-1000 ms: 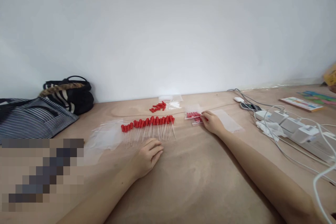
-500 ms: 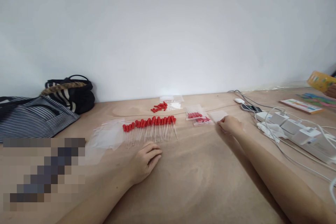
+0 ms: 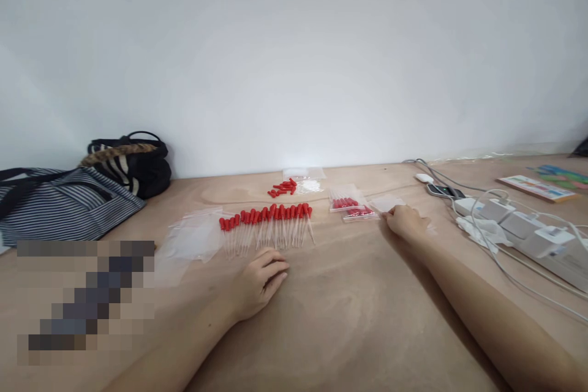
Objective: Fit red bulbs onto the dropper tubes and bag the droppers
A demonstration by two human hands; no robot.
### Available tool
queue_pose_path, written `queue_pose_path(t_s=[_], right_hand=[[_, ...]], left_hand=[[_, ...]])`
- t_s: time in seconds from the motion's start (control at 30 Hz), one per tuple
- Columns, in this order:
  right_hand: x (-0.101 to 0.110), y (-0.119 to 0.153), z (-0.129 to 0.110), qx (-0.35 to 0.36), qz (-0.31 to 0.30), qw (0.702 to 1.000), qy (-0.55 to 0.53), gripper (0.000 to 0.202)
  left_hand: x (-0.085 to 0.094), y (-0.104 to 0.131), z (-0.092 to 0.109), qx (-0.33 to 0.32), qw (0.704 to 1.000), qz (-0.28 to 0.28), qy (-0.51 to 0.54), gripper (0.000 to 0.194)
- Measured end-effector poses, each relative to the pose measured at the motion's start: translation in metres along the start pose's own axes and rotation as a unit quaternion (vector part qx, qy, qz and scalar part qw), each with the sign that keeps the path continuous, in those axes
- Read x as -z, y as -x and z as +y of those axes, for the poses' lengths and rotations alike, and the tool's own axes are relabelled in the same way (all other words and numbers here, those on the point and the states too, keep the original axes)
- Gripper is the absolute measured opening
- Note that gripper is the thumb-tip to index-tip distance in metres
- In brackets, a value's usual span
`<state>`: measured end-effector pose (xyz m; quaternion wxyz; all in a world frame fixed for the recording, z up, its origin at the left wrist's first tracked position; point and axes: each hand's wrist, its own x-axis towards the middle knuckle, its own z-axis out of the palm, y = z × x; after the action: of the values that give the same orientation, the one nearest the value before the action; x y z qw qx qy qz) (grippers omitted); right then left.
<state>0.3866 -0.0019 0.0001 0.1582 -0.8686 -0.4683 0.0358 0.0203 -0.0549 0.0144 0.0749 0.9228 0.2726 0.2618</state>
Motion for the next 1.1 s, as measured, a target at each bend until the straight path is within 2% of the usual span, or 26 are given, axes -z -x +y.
queue_pose_path(t_s=[0.13, 0.2, 0.27, 0.3, 0.33, 0.4, 0.47, 0.53, 0.6, 0.67, 0.77, 0.83, 0.9, 0.93, 1.03, 1.1], right_hand=[[0.006, -0.003, 0.002, -0.013, 0.009, 1.0, -0.024, 0.023], [0.013, 0.001, -0.002, -0.005, 0.066, 0.996, -0.054, 0.025], [0.022, 0.012, -0.012, 0.057, 0.153, 0.98, -0.113, 0.025], [0.025, 0.023, -0.02, 0.118, 0.181, 0.965, -0.147, 0.024], [0.027, 0.036, -0.029, 0.191, 0.181, 0.949, -0.174, 0.023], [0.027, 0.071, -0.05, 0.366, 0.128, 0.901, -0.195, 0.018], [0.021, 0.111, -0.071, 0.491, 0.072, 0.851, -0.173, 0.011], [0.012, 0.147, -0.088, 0.563, 0.011, 0.813, -0.146, 0.009], [0.003, 0.171, -0.1, 0.606, -0.04, 0.784, -0.128, 0.011], [-0.001, 0.178, -0.107, 0.62, -0.082, 0.768, -0.138, 0.015], [0.0, 0.161, -0.112, 0.609, -0.13, 0.756, -0.203, 0.01], [0.001, 0.138, -0.115, 0.552, -0.137, 0.783, -0.254, 0.005], [-0.002, 0.113, -0.117, 0.419, -0.128, 0.85, -0.291, 0.007], [-0.005, 0.103, -0.117, 0.383, -0.116, 0.868, -0.293, 0.007], [-0.013, 0.087, -0.111, 0.344, -0.107, 0.885, -0.294, 0.011], [-0.015, 0.09, -0.102, 0.35, -0.144, 0.88, -0.286, 0.02]], left_hand=[[0.0, -0.001, 0.002, 0.0, 1.0, -0.005, -0.004, 0.019], [0.0, -0.002, 0.003, -0.003, 1.0, -0.005, -0.011, 0.019], [0.001, -0.003, 0.003, -0.008, 0.999, 0.009, -0.032, 0.017], [0.003, -0.003, 0.002, -0.01, 0.999, 0.025, -0.045, 0.017], [0.005, -0.003, 0.002, -0.009, 0.997, 0.048, -0.059, 0.017], [0.012, -0.004, 0.002, 0.0, 0.99, 0.113, -0.082, 0.019], [0.02, -0.004, 0.002, 0.019, 0.979, 0.181, -0.094, 0.019], [0.026, -0.005, 0.005, 0.035, 0.973, 0.211, -0.092, 0.018], [0.026, -0.003, 0.008, 0.037, 0.98, 0.182, -0.072, 0.018], [0.021, 0.001, 0.012, 0.043, 0.992, 0.113, -0.044, 0.023], [0.009, 0.008, 0.018, 0.086, 0.996, -0.003, -0.011, 0.033], [0.005, 0.011, 0.023, 0.125, 0.989, -0.079, 0.0, 0.038], [0.006, 0.011, 0.027, 0.158, 0.978, -0.137, 0.008, 0.046], [0.008, 0.011, 0.029, 0.171, 0.973, -0.154, 0.012, 0.049], [0.017, 0.009, 0.035, 0.193, 0.964, -0.18, 0.014, 0.048], [0.021, 0.007, 0.039, 0.202, 0.962, -0.185, 0.002, 0.046]])
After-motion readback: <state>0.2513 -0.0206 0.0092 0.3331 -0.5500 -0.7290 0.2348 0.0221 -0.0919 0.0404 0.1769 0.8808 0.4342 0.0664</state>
